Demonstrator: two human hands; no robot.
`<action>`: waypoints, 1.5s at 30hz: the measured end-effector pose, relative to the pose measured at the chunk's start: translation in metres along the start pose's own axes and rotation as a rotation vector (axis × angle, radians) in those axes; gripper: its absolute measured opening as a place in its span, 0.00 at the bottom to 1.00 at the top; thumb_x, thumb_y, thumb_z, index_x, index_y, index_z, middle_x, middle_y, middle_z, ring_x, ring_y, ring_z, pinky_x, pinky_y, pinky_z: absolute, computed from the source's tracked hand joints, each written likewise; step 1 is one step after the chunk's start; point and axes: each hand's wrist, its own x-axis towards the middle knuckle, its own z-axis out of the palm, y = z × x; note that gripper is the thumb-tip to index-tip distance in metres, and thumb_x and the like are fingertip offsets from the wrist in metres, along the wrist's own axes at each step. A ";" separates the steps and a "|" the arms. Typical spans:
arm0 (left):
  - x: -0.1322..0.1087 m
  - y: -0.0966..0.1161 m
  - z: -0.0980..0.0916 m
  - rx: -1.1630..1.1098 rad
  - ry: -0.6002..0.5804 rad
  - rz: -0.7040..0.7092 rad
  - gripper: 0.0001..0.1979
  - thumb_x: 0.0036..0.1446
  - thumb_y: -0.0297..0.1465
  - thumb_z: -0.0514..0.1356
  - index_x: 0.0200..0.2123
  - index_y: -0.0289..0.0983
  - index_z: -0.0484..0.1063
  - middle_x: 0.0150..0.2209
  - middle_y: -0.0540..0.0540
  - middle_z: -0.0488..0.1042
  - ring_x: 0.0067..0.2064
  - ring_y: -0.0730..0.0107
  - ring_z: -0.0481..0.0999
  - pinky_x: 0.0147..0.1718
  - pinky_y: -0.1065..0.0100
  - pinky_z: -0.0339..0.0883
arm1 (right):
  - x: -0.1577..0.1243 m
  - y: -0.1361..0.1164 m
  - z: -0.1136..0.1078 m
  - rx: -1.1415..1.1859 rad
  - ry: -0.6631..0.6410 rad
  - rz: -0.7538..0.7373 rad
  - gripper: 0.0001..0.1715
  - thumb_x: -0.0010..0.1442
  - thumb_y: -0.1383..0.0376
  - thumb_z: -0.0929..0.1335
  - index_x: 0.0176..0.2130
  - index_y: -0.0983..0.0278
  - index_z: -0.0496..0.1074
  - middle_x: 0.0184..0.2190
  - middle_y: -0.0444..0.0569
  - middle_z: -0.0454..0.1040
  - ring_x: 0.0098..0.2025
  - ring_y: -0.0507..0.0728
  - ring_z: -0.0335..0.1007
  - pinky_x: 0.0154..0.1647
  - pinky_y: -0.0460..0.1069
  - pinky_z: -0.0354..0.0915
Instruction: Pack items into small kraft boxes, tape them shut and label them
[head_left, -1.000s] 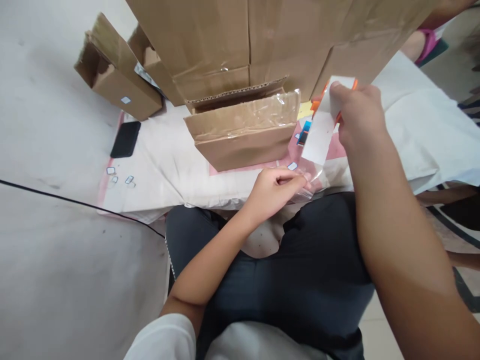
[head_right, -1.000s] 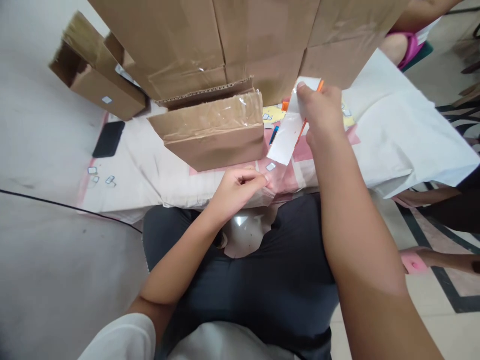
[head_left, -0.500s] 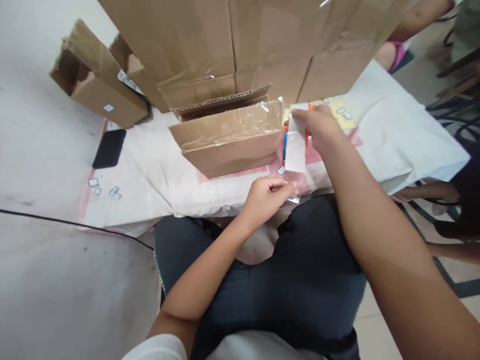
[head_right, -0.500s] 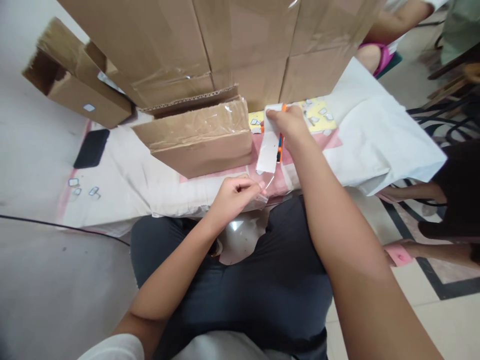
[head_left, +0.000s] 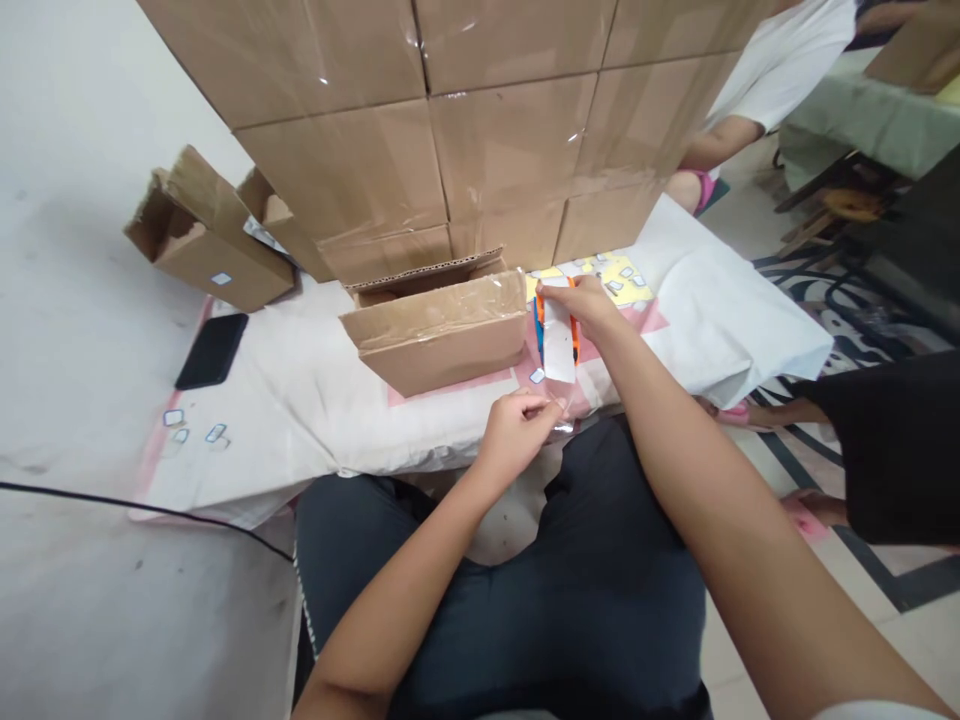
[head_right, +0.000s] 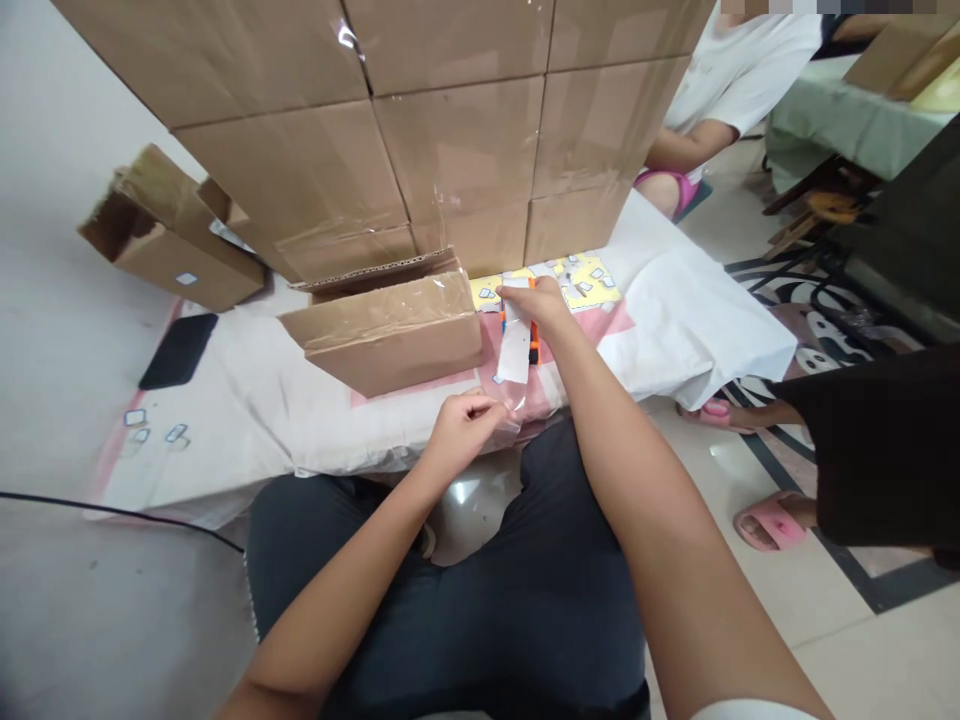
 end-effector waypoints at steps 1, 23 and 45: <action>0.000 -0.001 0.001 -0.003 -0.003 0.004 0.13 0.59 0.34 0.61 0.28 0.37 0.83 0.23 0.50 0.69 0.30 0.70 0.67 0.32 0.68 0.56 | -0.001 -0.002 -0.002 -0.084 0.051 -0.024 0.28 0.41 0.56 0.79 0.37 0.63 0.66 0.30 0.46 0.71 0.33 0.58 0.70 0.33 0.54 0.69; -0.001 -0.002 0.007 0.135 0.048 0.084 0.16 0.57 0.31 0.59 0.17 0.37 0.67 0.23 0.52 0.61 0.29 0.71 0.65 0.31 0.67 0.53 | -0.056 -0.039 0.012 -0.990 0.233 -0.376 0.16 0.64 0.61 0.65 0.43 0.71 0.75 0.48 0.66 0.70 0.52 0.70 0.65 0.48 0.60 0.66; -0.002 -0.012 0.028 0.218 0.031 0.103 0.16 0.59 0.30 0.60 0.19 0.35 0.72 0.23 0.53 0.58 0.28 0.75 0.64 0.30 0.70 0.51 | -0.051 -0.035 -0.016 -0.656 0.223 -0.480 0.22 0.54 0.67 0.69 0.49 0.72 0.76 0.45 0.60 0.74 0.47 0.62 0.70 0.52 0.54 0.64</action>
